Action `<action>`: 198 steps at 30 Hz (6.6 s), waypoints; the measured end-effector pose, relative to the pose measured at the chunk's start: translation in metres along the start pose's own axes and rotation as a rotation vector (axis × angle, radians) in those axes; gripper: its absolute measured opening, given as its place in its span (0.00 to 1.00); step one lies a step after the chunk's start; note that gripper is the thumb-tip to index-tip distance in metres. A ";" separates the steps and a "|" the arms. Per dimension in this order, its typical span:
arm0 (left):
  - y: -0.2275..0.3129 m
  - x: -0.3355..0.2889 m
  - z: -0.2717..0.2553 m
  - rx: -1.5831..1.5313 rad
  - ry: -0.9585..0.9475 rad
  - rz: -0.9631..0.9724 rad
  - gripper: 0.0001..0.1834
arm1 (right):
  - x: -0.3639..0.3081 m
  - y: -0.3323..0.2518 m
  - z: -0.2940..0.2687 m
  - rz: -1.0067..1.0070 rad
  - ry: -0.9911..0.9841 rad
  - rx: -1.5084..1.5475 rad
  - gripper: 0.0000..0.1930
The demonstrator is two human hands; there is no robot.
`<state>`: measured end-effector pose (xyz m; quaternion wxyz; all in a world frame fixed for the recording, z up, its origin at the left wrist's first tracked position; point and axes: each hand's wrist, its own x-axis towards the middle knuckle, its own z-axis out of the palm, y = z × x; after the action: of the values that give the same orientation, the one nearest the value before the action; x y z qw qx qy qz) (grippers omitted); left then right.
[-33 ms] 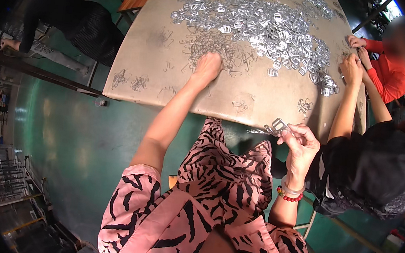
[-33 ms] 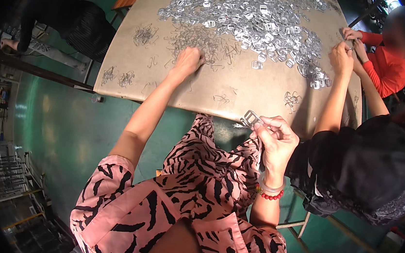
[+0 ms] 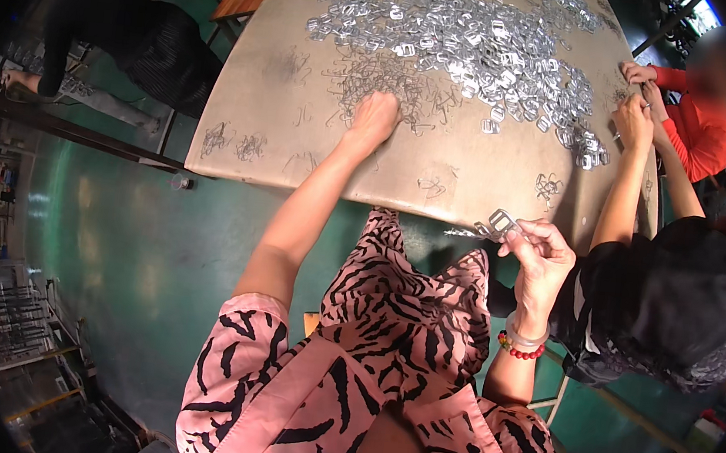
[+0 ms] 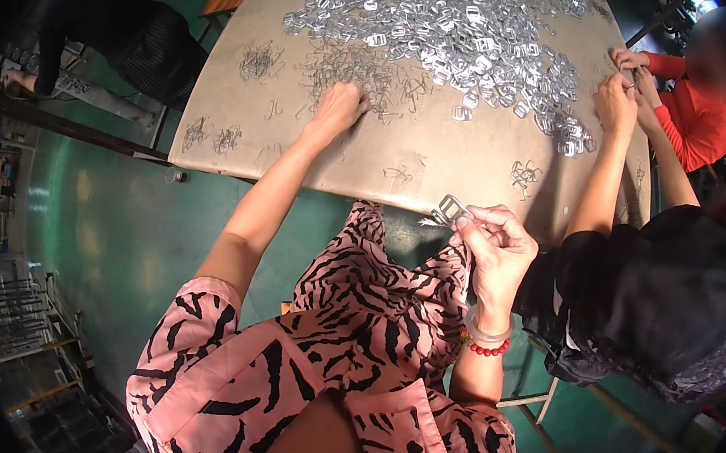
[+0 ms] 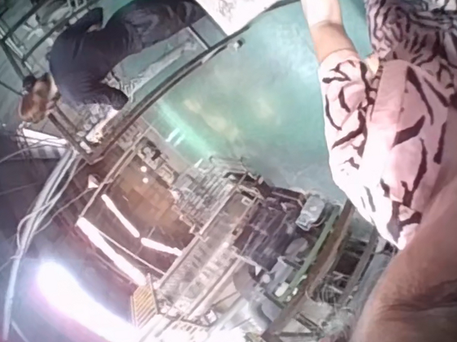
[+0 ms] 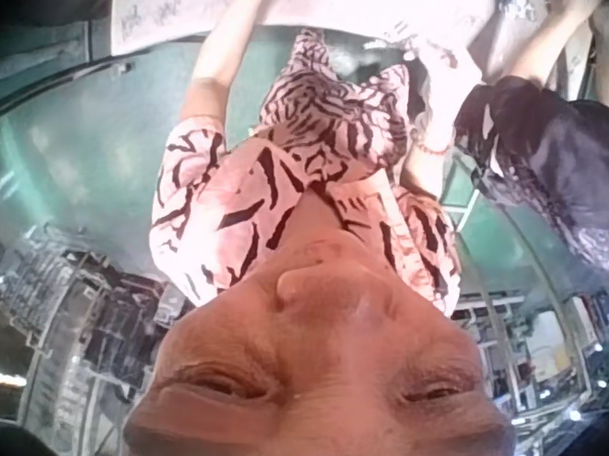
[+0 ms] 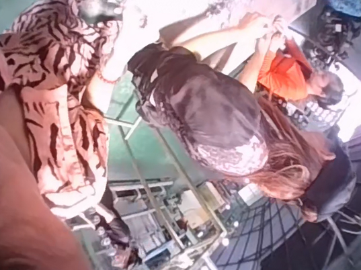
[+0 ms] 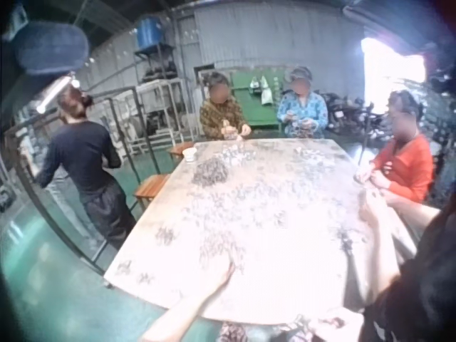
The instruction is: The person picks up metal links from a pile and hooks them together to form chains, which are then hung on a rack.
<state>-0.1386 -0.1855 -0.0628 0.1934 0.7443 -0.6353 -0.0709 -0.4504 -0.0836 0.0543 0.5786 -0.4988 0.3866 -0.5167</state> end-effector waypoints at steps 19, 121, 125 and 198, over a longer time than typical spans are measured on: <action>-0.003 0.029 -0.008 -0.105 -0.225 0.206 0.08 | -0.016 0.000 -0.007 -0.039 -0.072 0.048 0.07; 0.077 -0.035 0.014 0.100 0.112 0.070 0.17 | -0.014 0.023 0.000 0.040 -0.113 -0.076 0.04; 0.051 -0.046 0.000 -0.167 0.260 0.106 0.13 | -0.016 0.022 0.011 0.104 -0.141 -0.052 0.04; 0.152 -0.148 -0.039 -0.701 0.160 0.325 0.06 | 0.009 0.021 0.014 -0.058 0.080 -0.010 0.09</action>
<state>-0.2917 -0.0519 0.0099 0.4936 0.5261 -0.6648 -0.1937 -0.4307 -0.0901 0.0373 0.5449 -0.4914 0.3974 -0.5510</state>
